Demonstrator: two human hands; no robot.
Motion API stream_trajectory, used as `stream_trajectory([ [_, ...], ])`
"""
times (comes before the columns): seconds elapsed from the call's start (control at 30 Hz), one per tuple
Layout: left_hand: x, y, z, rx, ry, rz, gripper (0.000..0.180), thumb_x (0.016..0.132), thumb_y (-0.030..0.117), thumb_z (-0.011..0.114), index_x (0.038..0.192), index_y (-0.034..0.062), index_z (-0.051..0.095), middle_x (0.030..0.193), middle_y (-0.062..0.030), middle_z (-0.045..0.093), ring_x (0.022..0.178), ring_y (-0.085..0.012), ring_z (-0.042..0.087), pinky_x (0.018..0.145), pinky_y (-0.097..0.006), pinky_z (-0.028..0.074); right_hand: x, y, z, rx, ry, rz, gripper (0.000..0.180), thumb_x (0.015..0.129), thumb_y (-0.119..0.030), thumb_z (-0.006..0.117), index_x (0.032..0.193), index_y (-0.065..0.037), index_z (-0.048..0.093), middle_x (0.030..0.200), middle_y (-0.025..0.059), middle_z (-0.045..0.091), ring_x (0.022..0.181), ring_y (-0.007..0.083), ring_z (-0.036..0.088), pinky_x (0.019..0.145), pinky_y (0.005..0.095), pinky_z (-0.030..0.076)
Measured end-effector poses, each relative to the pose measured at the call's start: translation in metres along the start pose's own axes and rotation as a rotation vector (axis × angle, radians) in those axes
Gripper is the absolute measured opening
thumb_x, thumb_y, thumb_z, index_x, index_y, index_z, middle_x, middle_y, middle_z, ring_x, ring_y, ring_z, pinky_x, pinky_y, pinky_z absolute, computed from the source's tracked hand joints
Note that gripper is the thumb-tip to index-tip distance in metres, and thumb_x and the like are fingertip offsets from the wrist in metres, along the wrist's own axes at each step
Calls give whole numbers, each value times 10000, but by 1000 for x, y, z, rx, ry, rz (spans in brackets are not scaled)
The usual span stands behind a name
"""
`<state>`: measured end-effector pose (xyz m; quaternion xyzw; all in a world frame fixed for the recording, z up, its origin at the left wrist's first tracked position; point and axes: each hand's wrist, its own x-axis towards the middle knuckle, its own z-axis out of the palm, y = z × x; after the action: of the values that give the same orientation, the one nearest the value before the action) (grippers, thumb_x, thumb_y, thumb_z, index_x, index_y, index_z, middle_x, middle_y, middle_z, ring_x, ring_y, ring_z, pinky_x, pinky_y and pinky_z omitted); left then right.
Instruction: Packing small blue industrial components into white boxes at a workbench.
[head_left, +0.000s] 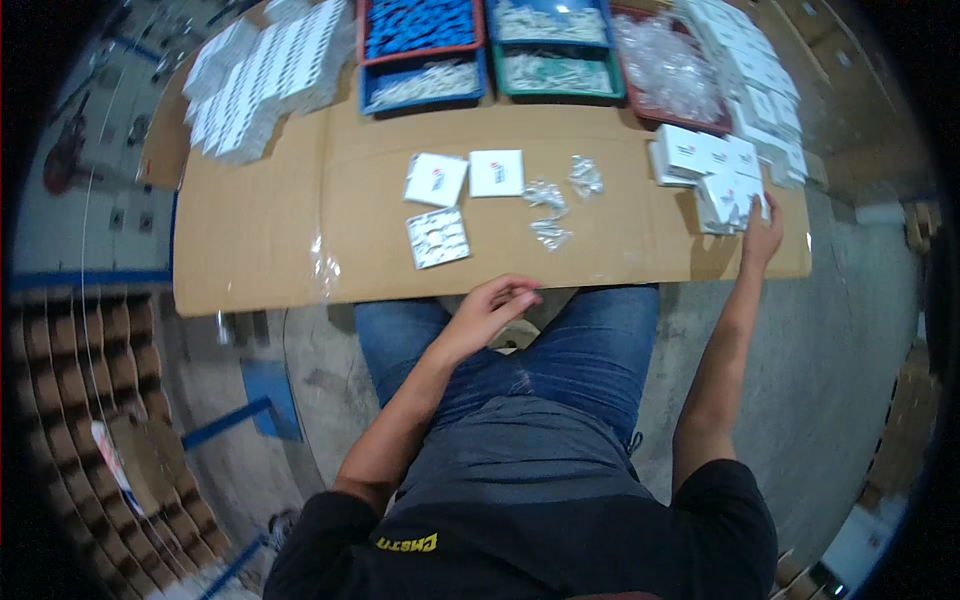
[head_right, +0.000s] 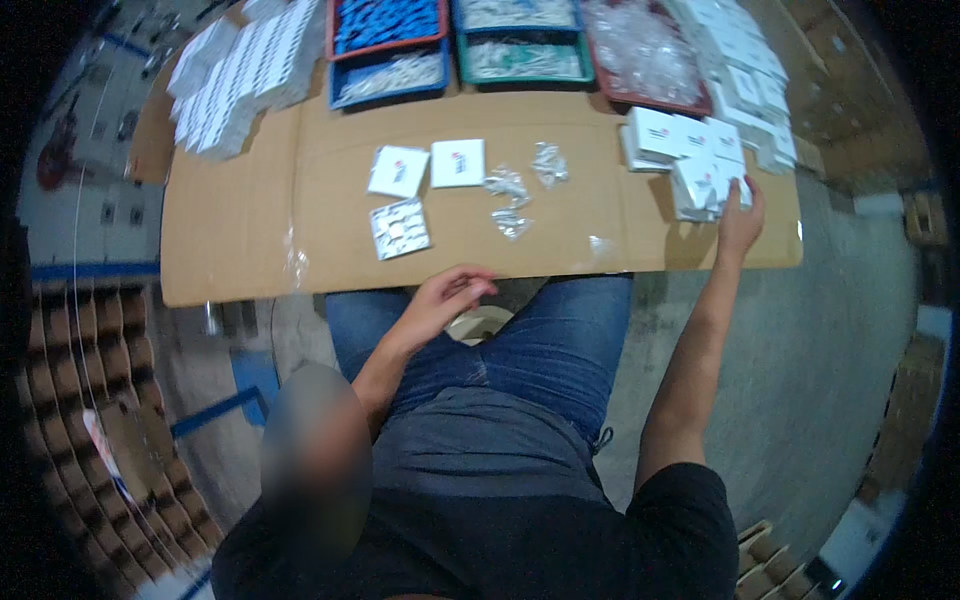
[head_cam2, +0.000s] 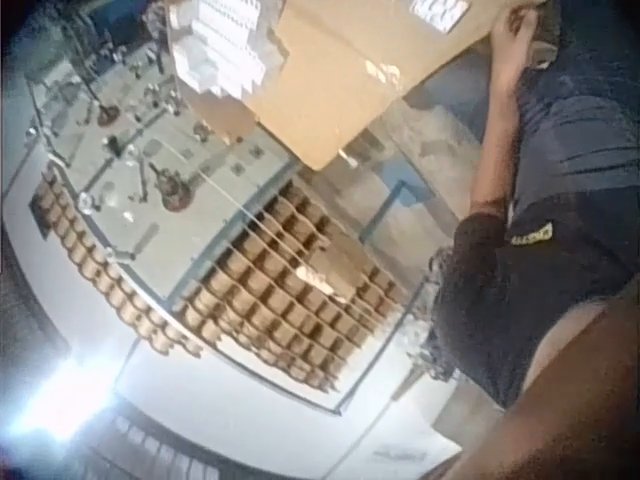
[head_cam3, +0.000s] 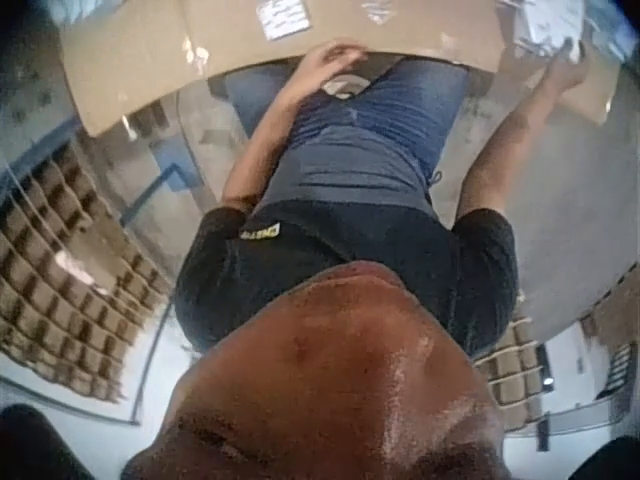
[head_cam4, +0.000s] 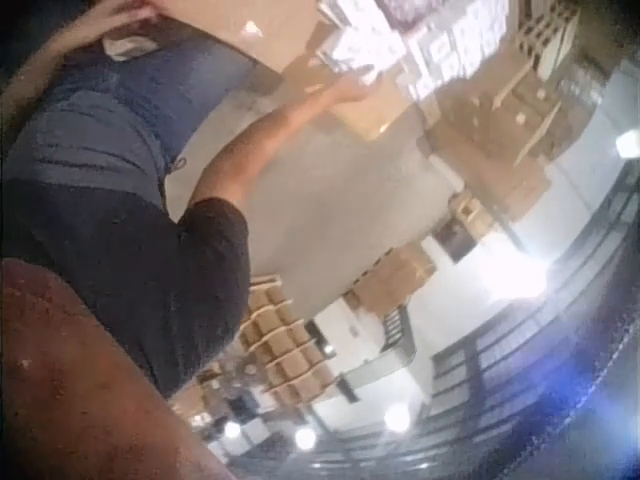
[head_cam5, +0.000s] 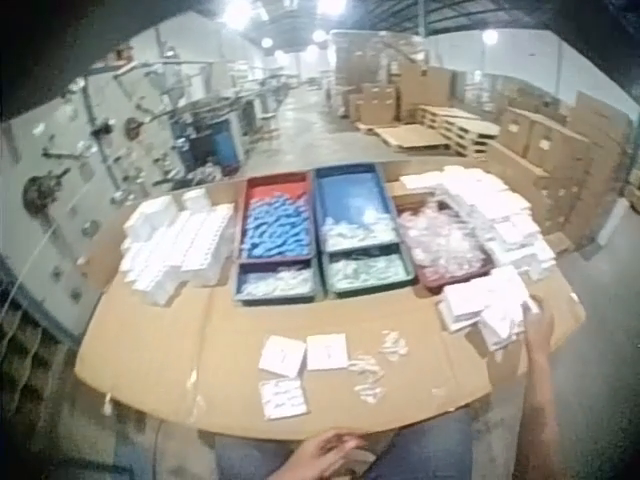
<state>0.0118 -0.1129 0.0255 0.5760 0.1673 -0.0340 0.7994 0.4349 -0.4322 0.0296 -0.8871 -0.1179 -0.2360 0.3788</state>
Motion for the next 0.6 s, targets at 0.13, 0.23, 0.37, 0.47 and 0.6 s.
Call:
stream_trajectory([
  [0.13,36,21,35,-137,-87,64,303,1024,235,618,1240,23,639,1085,-52,699,990,-116,648,817,-251,505,-37,-65,36,357,-81,-34,263,985,-146,662,1200,3,688,1163,121,706,1079,178,640,975,333,486],
  [0.23,62,42,70,-291,-266,68,299,1033,251,591,1220,28,655,1029,-47,690,828,-71,563,747,-216,466,-75,-132,69,583,-375,16,225,1005,-128,636,1189,-10,692,1109,74,713,1045,145,639,959,292,489],
  [0.37,63,59,95,-559,-497,66,318,1047,262,557,1187,-5,659,978,-45,678,798,-75,559,716,-208,444,-126,-205,108,579,-772,-70,221,970,-120,672,1168,-24,695,1112,84,722,1029,148,660,939,297,500],
  [0.47,45,44,72,-723,-539,-8,379,1064,312,508,1212,-10,644,991,-45,654,848,-96,559,738,-244,439,-158,-252,130,551,-889,-272,243,956,-124,672,1181,-35,689,1128,92,717,1088,189,665,965,307,500],
  [0.6,14,4,20,-1038,-403,-59,510,1032,459,477,1211,11,642,971,-45,619,840,-153,516,723,-292,413,-186,-295,159,511,-939,-480,301,925,-155,701,1207,-50,678,1265,149,652,1185,305,632,997,362,497],
])
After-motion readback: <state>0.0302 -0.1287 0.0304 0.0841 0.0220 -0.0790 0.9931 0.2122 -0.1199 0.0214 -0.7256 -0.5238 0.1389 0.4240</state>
